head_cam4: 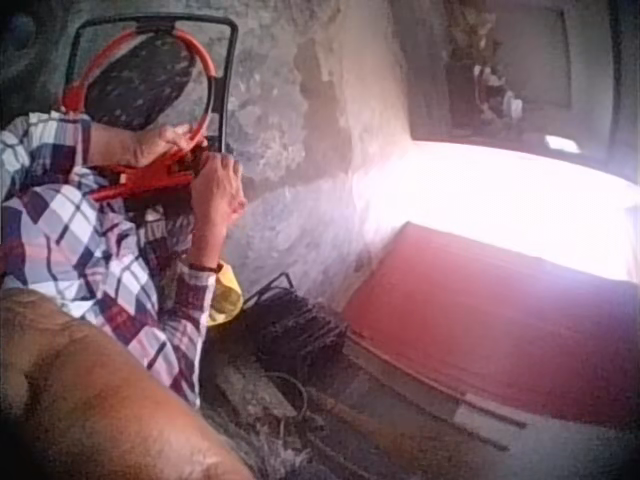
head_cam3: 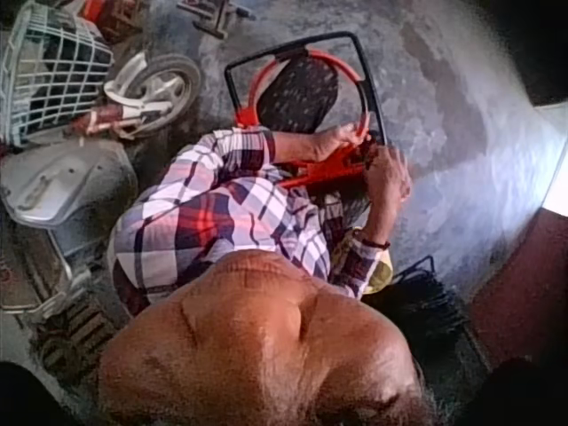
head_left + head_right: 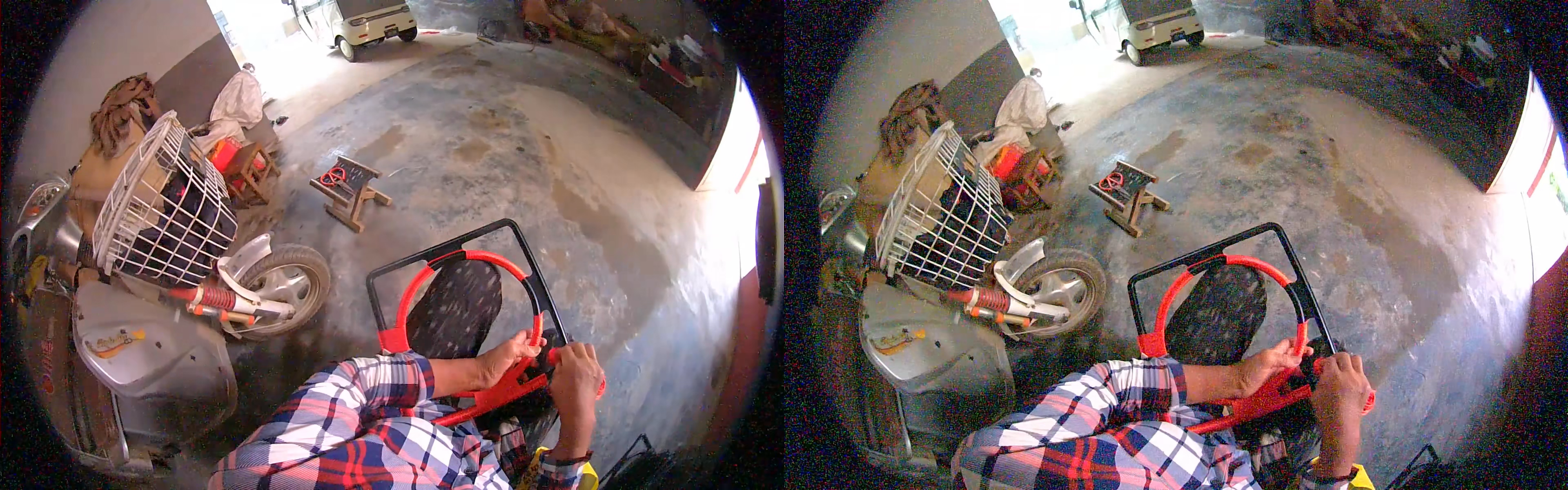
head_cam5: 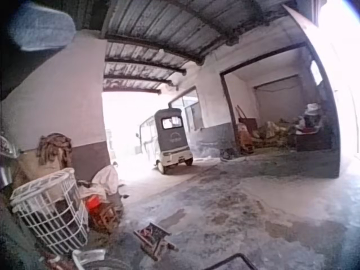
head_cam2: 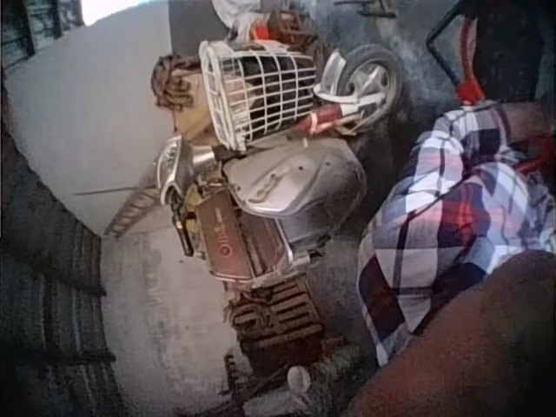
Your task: The person sits on the floor and wraps a red plastic rope around a black metal chair frame. They hold the frame with one hand and wind the rope tightly around the curved sections with the other hand, gradually covering the metal surface.
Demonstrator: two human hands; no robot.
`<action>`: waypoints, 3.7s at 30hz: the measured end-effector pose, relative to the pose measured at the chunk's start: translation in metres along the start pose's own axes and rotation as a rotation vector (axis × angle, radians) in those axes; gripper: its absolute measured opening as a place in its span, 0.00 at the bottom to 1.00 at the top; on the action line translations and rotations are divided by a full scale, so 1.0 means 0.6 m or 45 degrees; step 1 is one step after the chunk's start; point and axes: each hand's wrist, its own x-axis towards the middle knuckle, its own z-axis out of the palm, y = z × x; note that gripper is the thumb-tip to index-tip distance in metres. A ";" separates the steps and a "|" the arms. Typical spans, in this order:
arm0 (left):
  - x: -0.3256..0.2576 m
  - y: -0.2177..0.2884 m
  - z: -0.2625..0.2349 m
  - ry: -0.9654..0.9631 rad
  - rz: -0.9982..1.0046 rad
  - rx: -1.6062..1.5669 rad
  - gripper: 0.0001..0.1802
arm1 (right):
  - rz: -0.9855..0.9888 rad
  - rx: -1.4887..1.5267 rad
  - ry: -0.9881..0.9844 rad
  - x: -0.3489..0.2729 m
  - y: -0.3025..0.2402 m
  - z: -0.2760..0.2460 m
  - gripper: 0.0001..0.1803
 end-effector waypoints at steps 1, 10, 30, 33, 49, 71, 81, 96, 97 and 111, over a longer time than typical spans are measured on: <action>0.000 0.001 -0.001 -0.006 0.033 0.060 0.27 | -0.009 0.041 -0.006 0.004 -0.003 0.001 0.06; -0.005 0.002 0.008 -0.128 -0.122 -0.220 0.27 | 0.040 0.223 0.604 -0.018 0.009 0.032 0.14; 0.010 -0.008 0.000 -0.327 -0.346 -0.413 0.22 | 0.467 0.987 0.373 -0.127 0.055 0.116 0.15; 0.005 0.002 0.008 -0.326 -0.359 -0.422 0.22 | 0.644 1.313 0.402 -0.136 0.071 0.130 0.14; 0.003 -0.001 0.014 -0.286 -0.382 -0.412 0.19 | 0.870 1.846 0.424 -0.146 0.075 0.123 0.13; -0.004 0.030 0.003 -0.160 -0.580 -0.159 0.21 | 0.951 2.265 0.610 -0.139 0.055 -0.013 0.24; -0.009 0.048 0.035 -0.138 -0.544 -0.184 0.22 | 0.717 1.842 -0.003 -0.141 0.024 0.016 0.11; -0.023 0.031 0.053 -0.060 -0.444 0.199 0.16 | 1.006 1.994 0.332 -0.099 0.004 0.014 0.08; -0.034 0.034 0.071 -0.034 -0.401 0.277 0.16 | 1.020 1.928 0.279 -0.098 -0.001 0.018 0.08; -0.153 0.153 0.037 -0.015 0.408 0.694 0.16 | 0.958 2.071 0.949 -0.174 0.019 -0.007 0.07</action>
